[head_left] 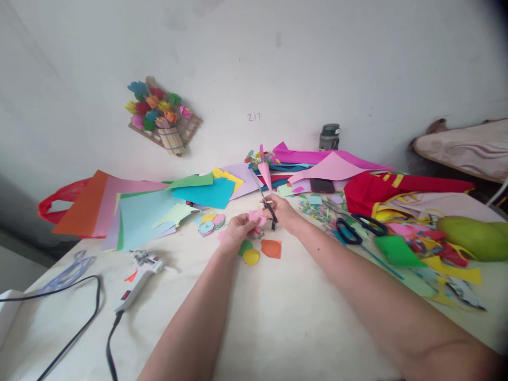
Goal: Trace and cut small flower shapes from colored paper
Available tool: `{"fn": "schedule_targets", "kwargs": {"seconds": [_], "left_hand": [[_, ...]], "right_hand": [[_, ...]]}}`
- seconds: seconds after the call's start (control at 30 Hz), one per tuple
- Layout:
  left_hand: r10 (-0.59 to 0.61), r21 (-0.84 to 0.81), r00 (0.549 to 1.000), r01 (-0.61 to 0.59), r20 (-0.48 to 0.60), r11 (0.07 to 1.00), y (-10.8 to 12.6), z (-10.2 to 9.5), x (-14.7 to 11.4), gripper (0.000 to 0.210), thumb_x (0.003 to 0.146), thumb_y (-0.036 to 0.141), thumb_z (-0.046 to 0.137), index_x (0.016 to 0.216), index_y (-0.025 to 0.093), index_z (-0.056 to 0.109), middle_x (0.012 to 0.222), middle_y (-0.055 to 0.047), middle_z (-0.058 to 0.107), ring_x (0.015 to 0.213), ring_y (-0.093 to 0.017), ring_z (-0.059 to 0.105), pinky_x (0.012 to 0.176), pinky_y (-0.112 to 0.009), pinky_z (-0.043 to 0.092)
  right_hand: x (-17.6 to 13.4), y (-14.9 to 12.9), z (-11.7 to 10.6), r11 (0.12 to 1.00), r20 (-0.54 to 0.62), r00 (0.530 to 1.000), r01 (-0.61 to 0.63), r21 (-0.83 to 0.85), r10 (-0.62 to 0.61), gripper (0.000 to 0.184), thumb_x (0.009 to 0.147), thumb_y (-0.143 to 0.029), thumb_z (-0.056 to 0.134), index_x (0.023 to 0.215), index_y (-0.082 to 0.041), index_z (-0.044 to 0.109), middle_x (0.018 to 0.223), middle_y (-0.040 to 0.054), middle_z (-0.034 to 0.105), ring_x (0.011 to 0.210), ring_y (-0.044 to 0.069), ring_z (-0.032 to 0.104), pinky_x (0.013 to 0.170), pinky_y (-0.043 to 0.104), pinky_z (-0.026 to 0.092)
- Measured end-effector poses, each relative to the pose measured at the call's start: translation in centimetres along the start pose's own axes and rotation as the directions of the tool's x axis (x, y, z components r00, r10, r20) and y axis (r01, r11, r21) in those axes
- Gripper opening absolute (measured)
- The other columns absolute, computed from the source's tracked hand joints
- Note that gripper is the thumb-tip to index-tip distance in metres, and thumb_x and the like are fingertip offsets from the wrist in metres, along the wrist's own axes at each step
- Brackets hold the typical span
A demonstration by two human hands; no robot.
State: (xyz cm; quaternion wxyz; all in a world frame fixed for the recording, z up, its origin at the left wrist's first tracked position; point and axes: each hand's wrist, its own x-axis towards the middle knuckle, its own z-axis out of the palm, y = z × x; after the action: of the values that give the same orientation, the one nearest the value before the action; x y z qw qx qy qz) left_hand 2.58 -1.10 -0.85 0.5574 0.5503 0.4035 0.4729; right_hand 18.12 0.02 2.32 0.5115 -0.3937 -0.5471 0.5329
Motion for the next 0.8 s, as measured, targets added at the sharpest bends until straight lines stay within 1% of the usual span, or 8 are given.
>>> {"fn": "schedule_targets", "kwargs": {"seconds": [0.07, 0.17, 0.27, 0.33, 0.43, 0.53, 0.67, 0.8], "left_hand": [[-0.004, -0.054, 1.0, 0.003, -0.019, 0.999, -0.1, 0.2, 0.0, 0.024, 0.061, 0.033, 0.074, 0.064, 0.014, 0.058, 0.058, -0.004, 0.064, 0.046, -0.01, 0.056, 0.046, -0.019, 0.04], [-0.004, -0.193, 0.997, -0.01, -0.076, 0.981, 0.0, 0.5, 0.1, 0.022, 0.058, 0.028, 0.076, 0.064, 0.014, 0.06, 0.063, -0.004, 0.065, 0.057, -0.012, 0.061, 0.056, -0.022, 0.046], [0.023, -0.319, 0.989, -0.069, -0.146, 0.945, 0.4, 0.7, 0.1, 0.022, 0.056, 0.026, 0.077, 0.065, 0.014, 0.06, 0.068, -0.003, 0.066, 0.066, -0.014, 0.064, 0.068, -0.026, 0.049], [0.053, -0.365, 0.979, -0.124, -0.197, 0.923, 0.5, 0.7, 0.2, 0.023, 0.056, 0.025, 0.077, 0.064, 0.014, 0.059, 0.068, -0.001, 0.065, 0.066, -0.013, 0.064, 0.073, -0.028, 0.049], [0.087, -0.39, 0.964, -0.183, -0.252, 0.902, 0.6, 0.4, 0.3, 0.024, 0.057, 0.025, 0.077, 0.064, 0.014, 0.056, 0.065, -0.001, 0.064, 0.066, -0.013, 0.064, 0.074, -0.028, 0.049], [0.093, -0.4, 0.957, -0.203, -0.276, 0.894, 0.6, 0.1, 0.4, 0.027, 0.057, 0.027, 0.076, 0.071, 0.015, 0.056, 0.068, -0.001, 0.065, 0.071, -0.016, 0.066, 0.076, -0.03, 0.049], [0.089, -0.422, 0.95, -0.216, -0.3, 0.88, 0.4, -0.3, 0.5, 0.03, 0.058, 0.029, 0.076, 0.079, 0.015, 0.058, 0.08, -0.003, 0.067, 0.08, -0.018, 0.066, 0.08, -0.031, 0.048], [0.07, -0.468, 0.94, -0.23, -0.334, 0.854, 0.3, -0.6, 0.7, 0.023, 0.06, 0.025, 0.074, 0.074, 0.015, 0.059, 0.078, -0.004, 0.068, 0.085, -0.02, 0.066, 0.081, -0.031, 0.048]], "right_hand": [[0.1, 0.1, 0.1, 1.0, -0.045, 0.999, 0.021, 0.005, -0.02, 0.035, 0.051, -0.017, 0.065, 0.083, -0.017, 0.05, 0.049, -0.0093, 0.048, 0.044, 0.006, 0.044, 0.044, 0.019, 0.034], [0.4, 0.5, 0.5, 0.998, -0.136, 0.99, 0.053, 0.035, -0.047, 0.034, 0.052, -0.02, 0.064, 0.083, -0.018, 0.049, 0.049, -0.0099, 0.047, 0.044, 0.007, 0.045, 0.044, 0.019, 0.035], [0.4, 0.9, 0.9, 0.998, -0.157, 0.987, 0.048, 0.047, -0.041, 0.034, 0.052, -0.022, 0.064, 0.082, -0.019, 0.048, 0.049, -0.0096, 0.048, 0.043, 0.008, 0.048, 0.043, 0.019, 0.035], [0.3, 0.9, 1.1, 0.998, -0.135, 0.991, 0.029, 0.057, -0.021, 0.036, 0.052, -0.022, 0.066, 0.082, -0.019, 0.048, 0.049, -0.0091, 0.049, 0.043, 0.009, 0.051, 0.042, 0.019, 0.036], [0.1, 0.7, 1.2, 0.997, -0.121, 0.992, -0.008, 0.073, 0.017, 0.037, 0.053, -0.023, 0.068, 0.083, -0.018, 0.047, 0.049, -0.008, 0.052, 0.042, 0.009, 0.052, 0.04, 0.018, 0.035], [-0.2, 0.5, 1.0, 0.996, -0.098, 0.993, -0.064, 0.06, 0.07, 0.036, 0.056, -0.027, 0.069, 0.084, -0.018, 0.048, 0.051, -0.0057, 0.055, 0.04, 0.008, 0.05, 0.035, 0.016, 0.03], [-0.6, 0.4, 1.1, 0.992, 0.016, 0.992, -0.125, 0.025, 0.125, 0.036, 0.061, -0.035, 0.069, 0.083, -0.017, 0.048, 0.052, -0.0021, 0.058, 0.038, 0.008, 0.05, 0.029, 0.015, 0.023], [-1.1, 0.5, 1.7, 0.987, 0.133, 0.978, -0.16, -0.003, 0.159, 0.035, 0.065, -0.043, 0.067, 0.076, -0.016, 0.047, 0.053, 0.0005, 0.059, 0.037, 0.009, 0.052, 0.027, 0.015, 0.023]]}}
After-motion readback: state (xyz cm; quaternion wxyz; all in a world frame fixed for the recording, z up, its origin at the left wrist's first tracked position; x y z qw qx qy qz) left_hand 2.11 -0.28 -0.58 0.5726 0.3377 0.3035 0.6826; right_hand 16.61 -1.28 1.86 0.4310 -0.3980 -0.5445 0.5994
